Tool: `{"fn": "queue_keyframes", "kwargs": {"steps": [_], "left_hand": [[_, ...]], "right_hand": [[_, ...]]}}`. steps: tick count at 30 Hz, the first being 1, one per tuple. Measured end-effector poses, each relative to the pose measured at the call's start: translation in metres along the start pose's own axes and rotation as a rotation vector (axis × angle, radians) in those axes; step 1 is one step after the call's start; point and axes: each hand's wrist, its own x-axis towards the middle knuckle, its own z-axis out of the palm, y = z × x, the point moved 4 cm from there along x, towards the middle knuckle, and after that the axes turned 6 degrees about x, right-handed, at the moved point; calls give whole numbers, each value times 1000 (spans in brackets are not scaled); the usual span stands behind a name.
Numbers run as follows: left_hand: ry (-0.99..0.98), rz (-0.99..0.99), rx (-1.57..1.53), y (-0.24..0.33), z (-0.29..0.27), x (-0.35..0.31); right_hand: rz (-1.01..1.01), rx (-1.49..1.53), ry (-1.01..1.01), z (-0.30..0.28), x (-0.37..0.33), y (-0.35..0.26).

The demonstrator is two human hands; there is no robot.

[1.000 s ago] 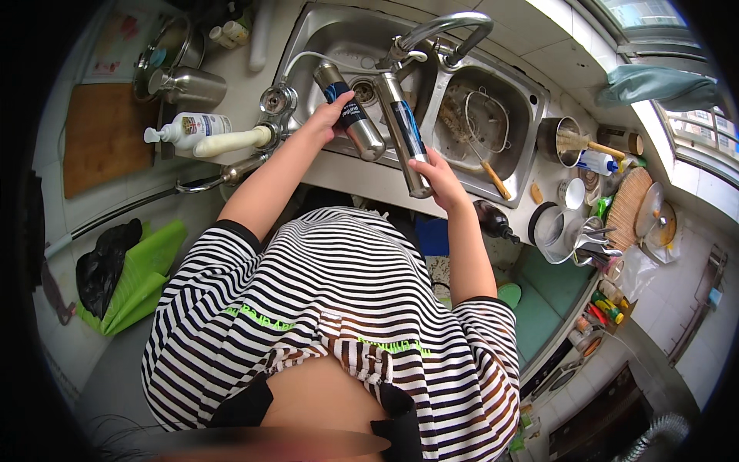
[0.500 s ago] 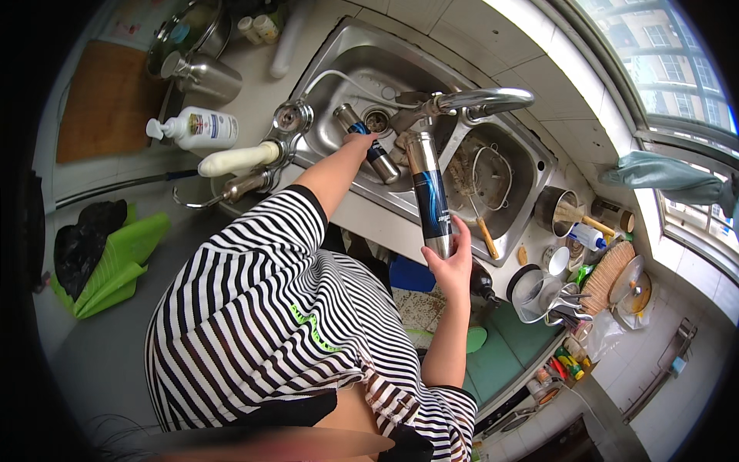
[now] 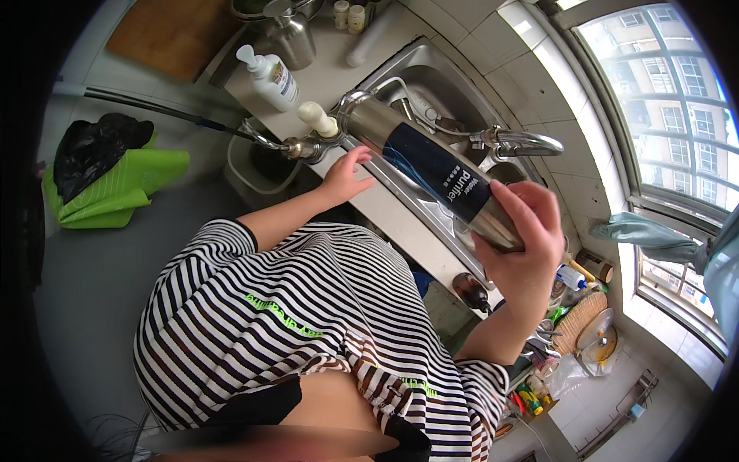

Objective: The person assembles a water filter system at the kitchen sink. They connect a metal filter housing to the faucet, attach a cylindrical filter cartridge, and secure the components by hand.

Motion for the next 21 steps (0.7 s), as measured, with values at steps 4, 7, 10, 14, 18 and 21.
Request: {"fn": "queue_keyframes", "kwargs": {"steps": [4,7,10,14,18,21], "left_hand": [[134,-107,37,-62,-48,-49],[171,-190,29,-83,-72,-70],[283,-199,96,-97,-87,-81],[511,-65,182,-95,-97,-72],[578,-36,170,-83,-113,-69],[495,28,183,-66,-110,-47]], "right_hand": [[-202,-166,-129,-10,53,-68],[-277,-283,-186,-9,74,-107],[-302,-387,-272,5,91,-137],[-451,-618,-418,42,111,-169],[-659,-711,-552,97,128,-186],[-789,-764,-602,130,129,-191]]}}
